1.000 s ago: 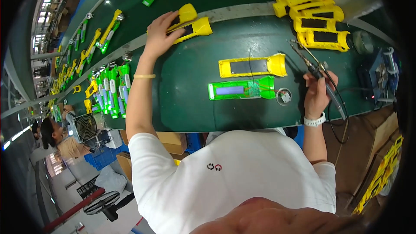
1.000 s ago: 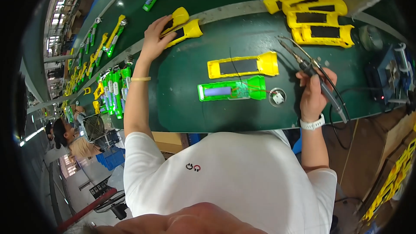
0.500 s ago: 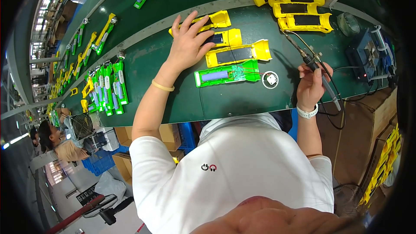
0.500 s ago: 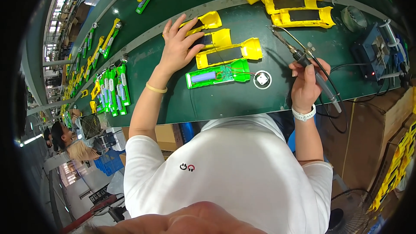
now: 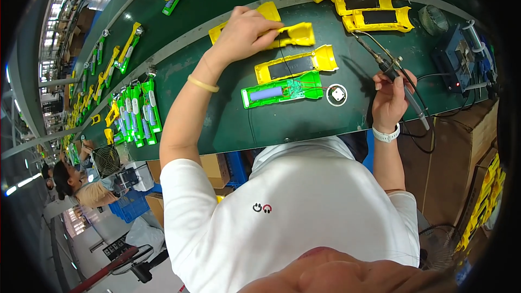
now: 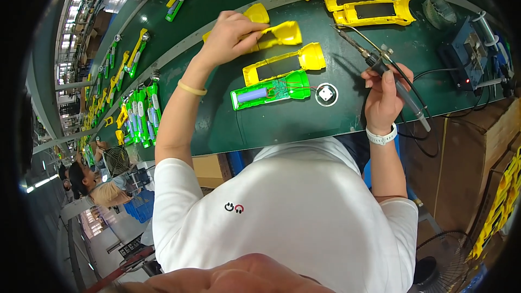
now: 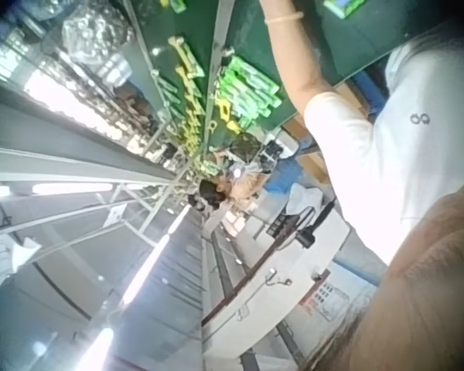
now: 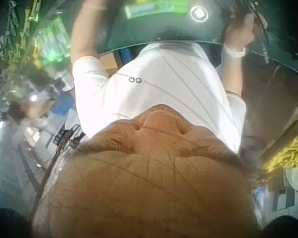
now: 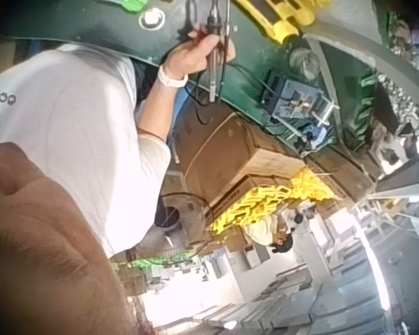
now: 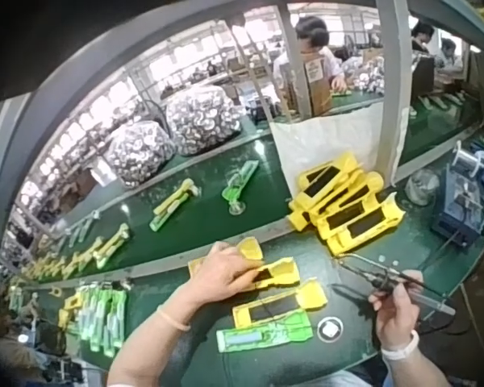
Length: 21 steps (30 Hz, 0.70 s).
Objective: Assembling and soldering components for solar-powered flashlights on an assembly line.
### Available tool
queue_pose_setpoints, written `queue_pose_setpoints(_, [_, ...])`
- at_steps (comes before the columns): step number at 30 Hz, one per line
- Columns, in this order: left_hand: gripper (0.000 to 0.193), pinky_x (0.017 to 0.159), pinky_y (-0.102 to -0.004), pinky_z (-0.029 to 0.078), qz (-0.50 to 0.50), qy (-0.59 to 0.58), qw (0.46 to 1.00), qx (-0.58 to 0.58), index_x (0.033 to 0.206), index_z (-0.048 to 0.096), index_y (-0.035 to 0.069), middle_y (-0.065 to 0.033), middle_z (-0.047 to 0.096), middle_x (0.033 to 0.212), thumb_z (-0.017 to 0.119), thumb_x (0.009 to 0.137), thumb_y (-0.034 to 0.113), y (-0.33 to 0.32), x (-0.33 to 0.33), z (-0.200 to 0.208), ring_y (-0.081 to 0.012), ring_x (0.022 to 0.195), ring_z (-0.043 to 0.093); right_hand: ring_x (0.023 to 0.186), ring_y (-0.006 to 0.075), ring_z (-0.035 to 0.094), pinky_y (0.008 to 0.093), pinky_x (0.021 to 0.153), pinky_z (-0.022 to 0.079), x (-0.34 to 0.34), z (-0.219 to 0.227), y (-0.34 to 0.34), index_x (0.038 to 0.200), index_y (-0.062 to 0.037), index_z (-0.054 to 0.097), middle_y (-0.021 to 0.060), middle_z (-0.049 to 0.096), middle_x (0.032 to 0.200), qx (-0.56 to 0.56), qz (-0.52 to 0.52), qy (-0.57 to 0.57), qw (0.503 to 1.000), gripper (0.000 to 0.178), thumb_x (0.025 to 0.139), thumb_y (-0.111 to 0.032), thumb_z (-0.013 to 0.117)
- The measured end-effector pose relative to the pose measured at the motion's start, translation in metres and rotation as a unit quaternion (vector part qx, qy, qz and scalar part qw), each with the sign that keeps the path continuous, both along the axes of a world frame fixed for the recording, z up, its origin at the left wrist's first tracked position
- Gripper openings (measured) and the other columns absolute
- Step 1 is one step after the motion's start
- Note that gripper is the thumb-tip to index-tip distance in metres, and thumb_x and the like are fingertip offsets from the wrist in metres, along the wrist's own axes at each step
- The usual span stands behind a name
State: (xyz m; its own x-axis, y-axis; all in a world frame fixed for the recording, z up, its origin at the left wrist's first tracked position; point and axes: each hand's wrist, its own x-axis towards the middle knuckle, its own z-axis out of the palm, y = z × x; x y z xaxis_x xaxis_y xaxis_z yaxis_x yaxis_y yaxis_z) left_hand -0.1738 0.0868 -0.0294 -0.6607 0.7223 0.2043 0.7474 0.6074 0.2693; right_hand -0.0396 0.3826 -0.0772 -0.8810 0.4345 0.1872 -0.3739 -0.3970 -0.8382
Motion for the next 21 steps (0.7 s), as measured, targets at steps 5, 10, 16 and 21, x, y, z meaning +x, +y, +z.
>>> queue_pose_setpoints(5, [0.024,0.087,-0.0365,0.039,0.016,0.098,0.992,0.083,0.104,0.062,0.010,-0.0065,0.061,0.099,0.058,0.080,0.009,0.001,0.007,-0.010,-0.0236,0.097,0.054,0.068,0.0213,0.059,0.0266,0.060,0.045,-0.007,0.000,0.002,0.105,-0.0034,0.043,0.0144,0.059,0.080,-0.002,0.036,-0.012,0.999,0.020,0.091,-0.016,0.050])
queue_pose_setpoints(10, [0.052,0.096,-0.0415,0.036,0.029,-0.058,0.998,0.020,0.116,0.052,0.003,-0.0149,0.052,0.122,0.053,0.064,-0.001,-0.064,0.095,0.007,-0.0316,0.115,0.048,0.066,0.0191,0.056,0.0265,0.061,0.044,-0.002,-0.003,0.009,0.105,-0.0038,0.043,0.0135,0.058,0.079,-0.019,0.013,-0.046,0.999,0.019,0.091,-0.016,0.050])
queue_pose_setpoints(16, [0.066,0.106,-0.0502,0.021,0.062,-0.053,0.997,0.012,0.129,0.042,0.002,-0.0146,0.044,0.131,0.065,0.076,0.035,-0.031,0.142,-0.024,-0.0306,0.126,0.037,0.067,0.0179,0.054,0.0277,0.062,0.044,-0.017,0.002,-0.006,0.104,-0.0035,0.045,0.0130,0.056,0.079,-0.021,0.046,-0.062,0.997,0.018,0.091,-0.015,0.049])
queue_pose_setpoints(21, [0.060,0.101,-0.0477,0.030,0.070,0.022,0.997,0.025,0.120,0.053,0.009,-0.0091,0.055,0.115,0.071,0.069,0.035,-0.049,0.116,-0.019,-0.0282,0.116,0.045,0.063,0.0184,0.053,0.0266,0.057,0.040,-0.006,0.003,-0.012,0.107,-0.0050,0.041,0.0140,0.057,0.079,0.002,0.081,-0.064,0.995,0.020,0.093,-0.018,0.046])
